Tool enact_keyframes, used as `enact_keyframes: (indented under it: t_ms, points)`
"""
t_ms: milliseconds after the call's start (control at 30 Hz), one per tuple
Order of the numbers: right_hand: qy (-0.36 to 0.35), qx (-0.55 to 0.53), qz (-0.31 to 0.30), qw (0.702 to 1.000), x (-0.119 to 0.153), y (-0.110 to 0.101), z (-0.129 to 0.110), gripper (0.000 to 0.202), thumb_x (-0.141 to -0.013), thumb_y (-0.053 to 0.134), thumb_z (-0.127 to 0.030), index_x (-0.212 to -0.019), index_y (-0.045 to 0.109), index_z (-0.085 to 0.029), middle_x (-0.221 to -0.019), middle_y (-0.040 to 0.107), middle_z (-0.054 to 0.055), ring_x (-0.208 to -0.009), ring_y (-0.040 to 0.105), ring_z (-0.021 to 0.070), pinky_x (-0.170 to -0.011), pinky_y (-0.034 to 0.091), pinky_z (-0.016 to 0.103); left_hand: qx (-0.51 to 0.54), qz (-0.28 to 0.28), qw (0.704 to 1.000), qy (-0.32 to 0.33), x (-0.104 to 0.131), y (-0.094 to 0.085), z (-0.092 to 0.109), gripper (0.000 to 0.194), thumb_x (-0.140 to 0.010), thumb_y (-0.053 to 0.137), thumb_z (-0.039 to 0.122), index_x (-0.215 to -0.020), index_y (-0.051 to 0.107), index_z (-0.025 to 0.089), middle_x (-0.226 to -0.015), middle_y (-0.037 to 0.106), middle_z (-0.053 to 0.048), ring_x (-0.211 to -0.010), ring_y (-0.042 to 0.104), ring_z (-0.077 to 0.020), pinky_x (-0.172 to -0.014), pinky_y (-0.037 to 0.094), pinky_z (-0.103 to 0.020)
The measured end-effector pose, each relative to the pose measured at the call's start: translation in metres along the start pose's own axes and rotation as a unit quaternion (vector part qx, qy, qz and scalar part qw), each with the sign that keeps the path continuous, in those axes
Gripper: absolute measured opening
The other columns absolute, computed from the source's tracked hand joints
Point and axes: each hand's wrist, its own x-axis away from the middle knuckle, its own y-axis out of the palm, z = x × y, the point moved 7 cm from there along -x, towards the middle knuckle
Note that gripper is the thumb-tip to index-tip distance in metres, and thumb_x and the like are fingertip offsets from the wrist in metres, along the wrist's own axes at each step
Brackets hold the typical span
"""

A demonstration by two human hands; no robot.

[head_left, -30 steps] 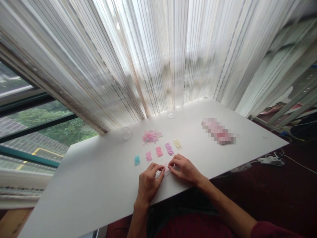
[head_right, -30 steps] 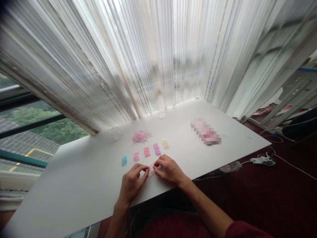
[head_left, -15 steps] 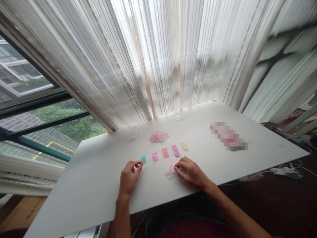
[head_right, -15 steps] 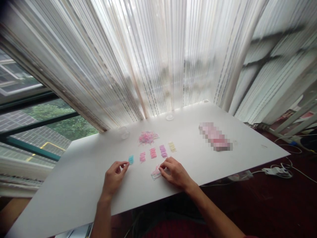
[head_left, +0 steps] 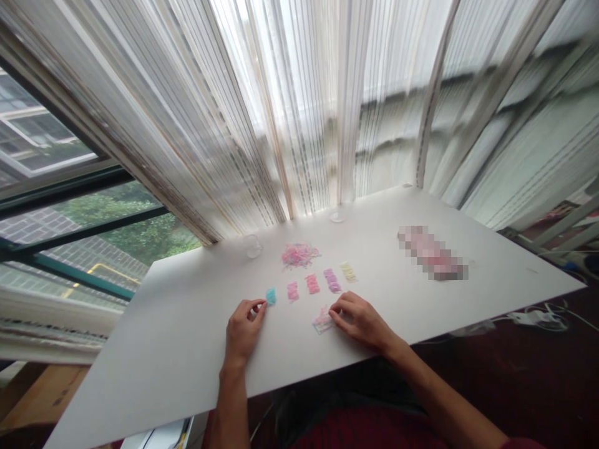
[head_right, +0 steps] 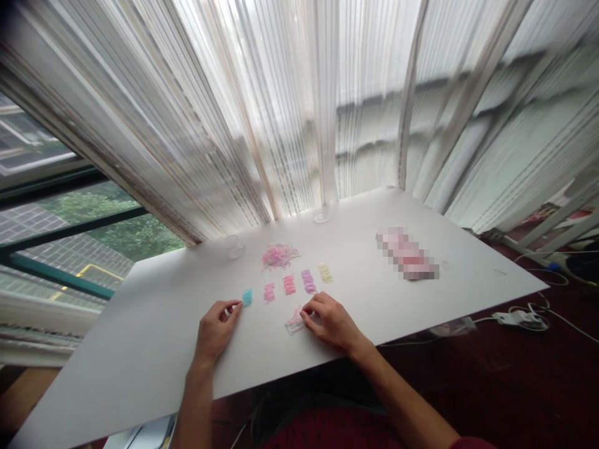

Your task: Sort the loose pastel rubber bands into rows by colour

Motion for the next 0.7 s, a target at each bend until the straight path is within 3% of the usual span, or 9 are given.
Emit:
enact_keyframes:
  t_ms: [333, 500, 600, 700]
  points:
    - [0.000, 0.007, 0.000, 1.000, -0.001, 0.000, -0.001, 0.013, -0.095, 0.058, -0.018, -0.087, 0.068, -0.020, -0.082, 0.064, 0.005, -0.080, 0.063, 0.0199, -0.075, 0.053, 0.033, -0.004, 0.020, 1.000, 0.013, 0.000, -0.004, 0.003, 0.043, -0.091, 0.054, 0.058, -0.090, 0.076, 0.021, -0.073, 0.063, 0.000, -0.054, 0.050, -0.0135, -0.059, 0.047, -0.027]
    - [-0.001, 0.012, 0.035, 0.999, -0.001, -0.003, 0.001, 0.012, -0.092, 0.059, -0.013, -0.088, 0.067, -0.020, -0.084, 0.064, 0.004, -0.081, 0.062, 0.0201, -0.076, 0.053, 0.033, 0.004, 0.033, 0.999, 0.025, 0.005, -0.008, 0.020, 0.039, -0.094, 0.053, 0.053, -0.094, 0.075, 0.021, -0.075, 0.063, 0.000, -0.055, 0.049, -0.0129, -0.061, 0.047, -0.027]
    - [0.006, 0.026, 0.050, 0.998, -0.001, -0.004, 0.004, 0.014, -0.088, 0.061, -0.008, -0.089, 0.066, -0.020, -0.086, 0.065, 0.005, -0.084, 0.062, 0.0211, -0.078, 0.054, 0.034, 0.014, -0.018, 0.999, 0.047, 0.010, 0.006, 0.046, 0.031, -0.095, 0.056, 0.047, -0.094, 0.076, 0.024, -0.078, 0.066, 0.001, -0.057, 0.052, -0.0120, -0.062, 0.047, -0.025]
    - [0.011, 0.042, 0.048, 0.998, -0.001, -0.002, 0.005, 0.014, -0.086, 0.063, -0.007, -0.086, 0.065, -0.021, -0.084, 0.065, 0.005, -0.085, 0.061, 0.0225, -0.079, 0.054, 0.036, 0.011, -0.145, 0.986, 0.076, 0.017, 0.035, 0.077, 0.025, -0.097, 0.054, 0.038, -0.101, 0.076, 0.026, -0.091, 0.071, 0.000, -0.059, 0.057, -0.0108, -0.064, 0.048, -0.024]
